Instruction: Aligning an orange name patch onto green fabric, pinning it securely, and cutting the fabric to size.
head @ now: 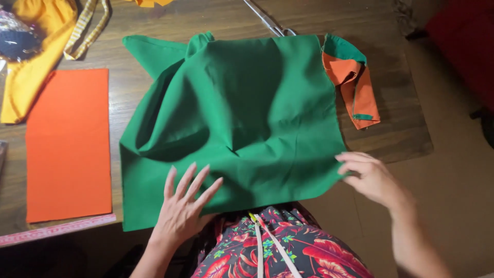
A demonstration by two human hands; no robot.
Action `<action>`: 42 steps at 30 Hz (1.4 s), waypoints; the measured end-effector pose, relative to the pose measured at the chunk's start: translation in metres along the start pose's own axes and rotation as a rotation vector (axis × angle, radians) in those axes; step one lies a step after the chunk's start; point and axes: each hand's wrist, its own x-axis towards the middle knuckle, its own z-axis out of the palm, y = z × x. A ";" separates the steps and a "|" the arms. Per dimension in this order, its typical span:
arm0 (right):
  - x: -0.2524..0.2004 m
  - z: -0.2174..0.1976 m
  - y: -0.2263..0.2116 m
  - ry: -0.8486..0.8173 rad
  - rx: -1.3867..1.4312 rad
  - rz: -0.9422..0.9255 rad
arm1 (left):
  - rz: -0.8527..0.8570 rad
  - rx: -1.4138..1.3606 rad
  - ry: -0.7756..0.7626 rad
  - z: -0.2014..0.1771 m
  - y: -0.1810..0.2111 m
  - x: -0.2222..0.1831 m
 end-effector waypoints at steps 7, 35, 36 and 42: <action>0.060 -0.001 -0.038 -0.011 0.122 -0.122 | -0.189 -0.261 -0.223 0.020 -0.031 0.074; 0.264 -0.042 -0.026 0.334 0.118 -0.284 | -0.500 0.128 0.585 -0.002 -0.166 0.135; 0.295 -0.046 -0.031 0.327 -0.086 -0.304 | -0.513 0.036 0.568 0.004 -0.183 0.157; 0.393 -0.069 -0.045 0.040 -0.544 -0.001 | -0.842 -0.379 0.121 0.021 -0.207 0.225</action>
